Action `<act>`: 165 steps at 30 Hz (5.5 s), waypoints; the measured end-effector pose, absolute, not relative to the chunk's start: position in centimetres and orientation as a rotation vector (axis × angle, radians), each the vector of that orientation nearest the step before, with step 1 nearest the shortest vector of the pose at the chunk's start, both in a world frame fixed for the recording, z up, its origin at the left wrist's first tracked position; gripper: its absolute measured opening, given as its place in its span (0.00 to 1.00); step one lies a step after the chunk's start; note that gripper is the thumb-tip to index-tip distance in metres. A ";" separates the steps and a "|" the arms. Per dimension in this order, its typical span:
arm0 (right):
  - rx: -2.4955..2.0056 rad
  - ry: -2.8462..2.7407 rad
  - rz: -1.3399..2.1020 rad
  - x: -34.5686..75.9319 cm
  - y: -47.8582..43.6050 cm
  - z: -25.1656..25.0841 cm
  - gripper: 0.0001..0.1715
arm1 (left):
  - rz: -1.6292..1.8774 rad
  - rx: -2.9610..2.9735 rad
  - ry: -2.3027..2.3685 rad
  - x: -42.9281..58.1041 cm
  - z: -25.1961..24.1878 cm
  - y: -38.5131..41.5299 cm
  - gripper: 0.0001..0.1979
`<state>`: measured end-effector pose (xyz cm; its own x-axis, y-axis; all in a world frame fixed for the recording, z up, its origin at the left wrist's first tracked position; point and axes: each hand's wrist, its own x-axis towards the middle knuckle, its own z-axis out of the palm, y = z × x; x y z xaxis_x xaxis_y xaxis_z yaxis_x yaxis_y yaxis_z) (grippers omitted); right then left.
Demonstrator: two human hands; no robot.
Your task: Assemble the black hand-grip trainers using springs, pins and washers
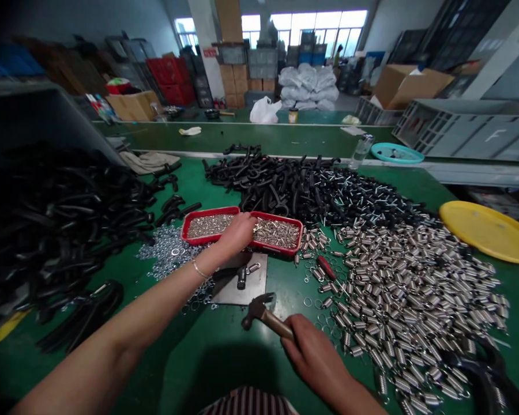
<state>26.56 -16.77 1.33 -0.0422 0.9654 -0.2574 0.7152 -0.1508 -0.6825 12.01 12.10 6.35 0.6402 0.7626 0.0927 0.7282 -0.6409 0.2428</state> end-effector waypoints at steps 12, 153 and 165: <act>-1.292 -0.384 1.824 27.7 -14.1 1.7 0.21 | 0.565 1.941 1.063 3.8 1.8 7.2 0.06; -1.985 -1.931 0.026 28.2 8.4 1.4 0.09 | 0.250 2.878 1.200 12.6 2.9 13.9 0.12; -1.499 -1.354 0.678 29.7 0.2 3.4 0.16 | 0.774 2.388 1.115 1.9 4.2 7.2 0.07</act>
